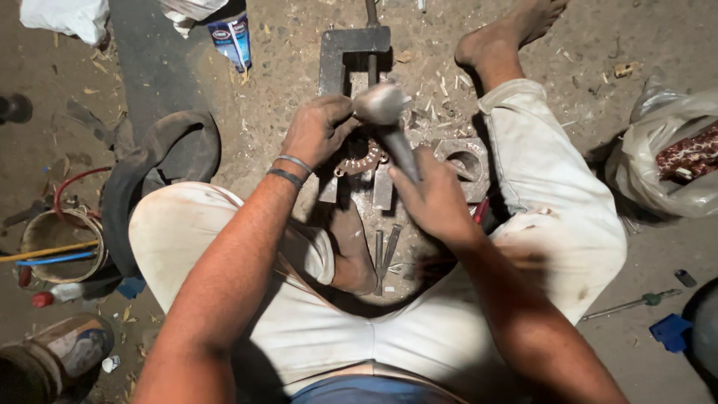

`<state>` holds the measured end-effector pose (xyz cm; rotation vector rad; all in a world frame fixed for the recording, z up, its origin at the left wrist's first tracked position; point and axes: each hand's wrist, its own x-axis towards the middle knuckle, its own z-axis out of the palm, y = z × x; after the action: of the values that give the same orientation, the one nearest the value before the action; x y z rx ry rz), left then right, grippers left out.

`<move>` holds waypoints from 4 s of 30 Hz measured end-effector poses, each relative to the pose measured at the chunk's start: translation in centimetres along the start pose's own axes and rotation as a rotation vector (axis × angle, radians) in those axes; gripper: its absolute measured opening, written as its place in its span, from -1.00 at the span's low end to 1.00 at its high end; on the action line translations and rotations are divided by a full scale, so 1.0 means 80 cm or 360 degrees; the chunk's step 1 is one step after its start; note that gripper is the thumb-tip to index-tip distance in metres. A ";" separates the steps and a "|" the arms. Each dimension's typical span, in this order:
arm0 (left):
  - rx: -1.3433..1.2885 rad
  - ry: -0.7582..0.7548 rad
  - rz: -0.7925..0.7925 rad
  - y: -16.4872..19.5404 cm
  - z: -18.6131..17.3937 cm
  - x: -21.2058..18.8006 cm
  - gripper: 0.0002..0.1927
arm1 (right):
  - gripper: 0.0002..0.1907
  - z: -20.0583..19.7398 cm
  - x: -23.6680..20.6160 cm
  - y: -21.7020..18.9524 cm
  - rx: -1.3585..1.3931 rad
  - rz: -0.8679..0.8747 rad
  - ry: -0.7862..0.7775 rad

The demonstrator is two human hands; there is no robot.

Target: The person sits on the workshop floor working on a toothed metal component held in a clamp fixture. They position small metal parts on the component and strike them with a ball-peen hammer, repositioning the component and parts between hammer strikes and adjusting the fixture.

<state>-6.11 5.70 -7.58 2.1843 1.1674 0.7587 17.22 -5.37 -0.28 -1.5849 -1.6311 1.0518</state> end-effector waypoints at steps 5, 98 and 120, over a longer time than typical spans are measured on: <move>-0.0079 0.0003 -0.0129 -0.002 0.001 -0.001 -0.78 | -0.67 -0.003 -0.009 -0.004 -0.0129 -0.0010 0.0059; 0.0143 0.0046 -0.0036 0.028 0.015 0.000 -0.78 | -0.82 -0.021 0.007 0.034 0.0559 0.0508 0.0103; -0.0584 0.0234 -0.0473 0.006 0.005 0.017 -0.85 | -0.81 -0.021 0.012 0.032 0.0683 0.0628 0.0084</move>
<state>-4.91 6.56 -7.24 1.6359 1.2739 0.9290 19.86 -4.31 -1.81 -1.6450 -0.9843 1.4342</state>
